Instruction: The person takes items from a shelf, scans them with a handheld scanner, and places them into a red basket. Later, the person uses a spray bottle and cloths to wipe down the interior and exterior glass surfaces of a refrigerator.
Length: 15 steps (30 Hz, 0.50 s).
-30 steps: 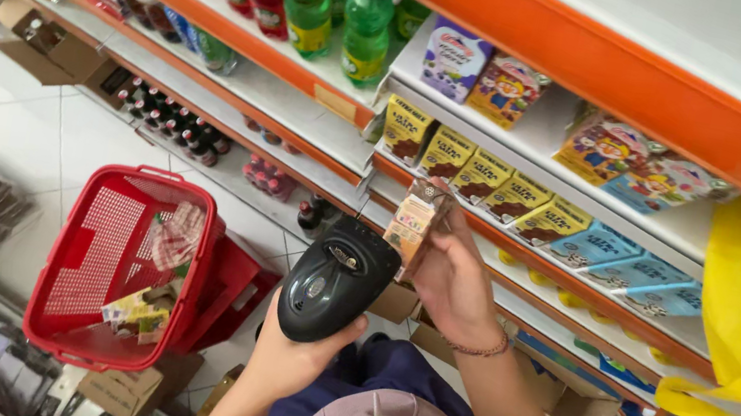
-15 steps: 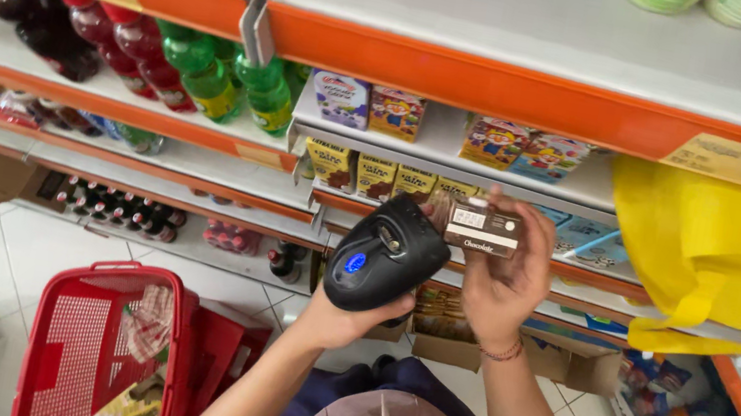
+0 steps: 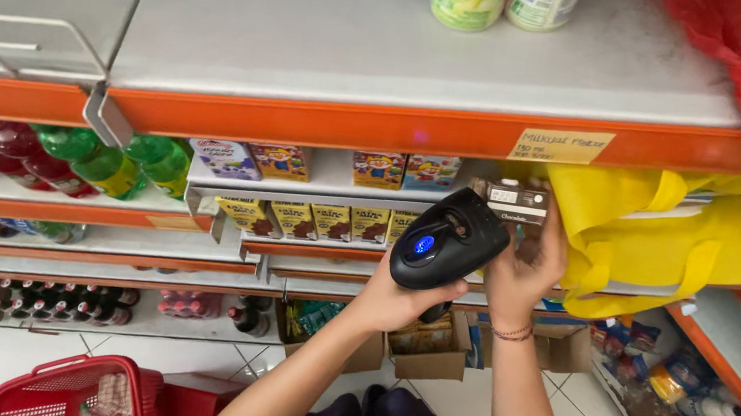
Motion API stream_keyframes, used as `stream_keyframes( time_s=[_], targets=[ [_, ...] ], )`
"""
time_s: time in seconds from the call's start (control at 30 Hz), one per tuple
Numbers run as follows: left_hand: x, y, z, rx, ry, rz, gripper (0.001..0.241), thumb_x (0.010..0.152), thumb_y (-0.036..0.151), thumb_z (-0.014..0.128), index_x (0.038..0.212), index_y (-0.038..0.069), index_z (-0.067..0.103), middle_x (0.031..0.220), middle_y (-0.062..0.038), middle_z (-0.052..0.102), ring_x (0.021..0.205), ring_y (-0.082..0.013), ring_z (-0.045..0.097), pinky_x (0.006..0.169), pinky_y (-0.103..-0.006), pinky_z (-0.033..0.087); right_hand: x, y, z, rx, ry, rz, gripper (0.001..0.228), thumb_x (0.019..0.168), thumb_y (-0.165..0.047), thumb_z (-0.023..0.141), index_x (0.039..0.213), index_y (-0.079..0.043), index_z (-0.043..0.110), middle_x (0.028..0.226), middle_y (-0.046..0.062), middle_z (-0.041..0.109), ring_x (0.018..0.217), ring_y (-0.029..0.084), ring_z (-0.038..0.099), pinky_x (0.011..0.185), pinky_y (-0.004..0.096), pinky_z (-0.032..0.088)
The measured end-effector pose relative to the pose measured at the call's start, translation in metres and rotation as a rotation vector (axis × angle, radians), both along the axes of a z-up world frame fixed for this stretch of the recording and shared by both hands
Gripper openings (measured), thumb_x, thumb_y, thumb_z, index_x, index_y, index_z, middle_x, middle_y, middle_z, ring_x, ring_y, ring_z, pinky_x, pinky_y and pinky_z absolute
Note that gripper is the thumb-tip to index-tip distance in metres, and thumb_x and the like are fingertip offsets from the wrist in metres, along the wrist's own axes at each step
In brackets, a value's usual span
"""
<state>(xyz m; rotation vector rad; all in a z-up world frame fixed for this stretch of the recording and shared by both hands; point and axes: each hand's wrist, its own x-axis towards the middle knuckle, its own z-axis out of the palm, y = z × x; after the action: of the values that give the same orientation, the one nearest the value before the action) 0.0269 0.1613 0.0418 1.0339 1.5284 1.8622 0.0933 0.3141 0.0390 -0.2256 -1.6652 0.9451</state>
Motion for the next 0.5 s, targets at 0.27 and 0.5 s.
stream_keyframes(
  time_s=[0.27, 0.5],
  targets=[
    [0.002, 0.010, 0.004, 0.013, 0.037, 0.114, 0.053, 0.081, 0.011, 0.085, 0.128, 0.001, 0.061, 0.116, -0.006, 0.071, 0.105, -0.0130, 0.064, 0.097, -0.0317, 0.053, -0.004, -0.011, 0.023, 0.098, -0.193, -0.198, 0.055, 0.096, 0.004, 0.069, 0.148, 0.008, 0.050, 0.140, 0.028, 0.060, 0.130, 0.043, 0.061, 0.111, 0.043, 0.047],
    [0.004, 0.014, 0.008, 0.001, 0.060, 0.146, 0.046, 0.083, 0.011, 0.085, 0.123, 0.000, 0.065, 0.114, -0.008, 0.073, 0.103, -0.0141, 0.066, 0.096, -0.0321, 0.054, -0.013, -0.004, 0.006, 0.118, -0.178, -0.172, 0.064, 0.088, 0.009, 0.068, 0.148, 0.008, 0.047, 0.142, 0.028, 0.056, 0.128, 0.042, 0.061, 0.108, 0.042, 0.053]
  ],
)
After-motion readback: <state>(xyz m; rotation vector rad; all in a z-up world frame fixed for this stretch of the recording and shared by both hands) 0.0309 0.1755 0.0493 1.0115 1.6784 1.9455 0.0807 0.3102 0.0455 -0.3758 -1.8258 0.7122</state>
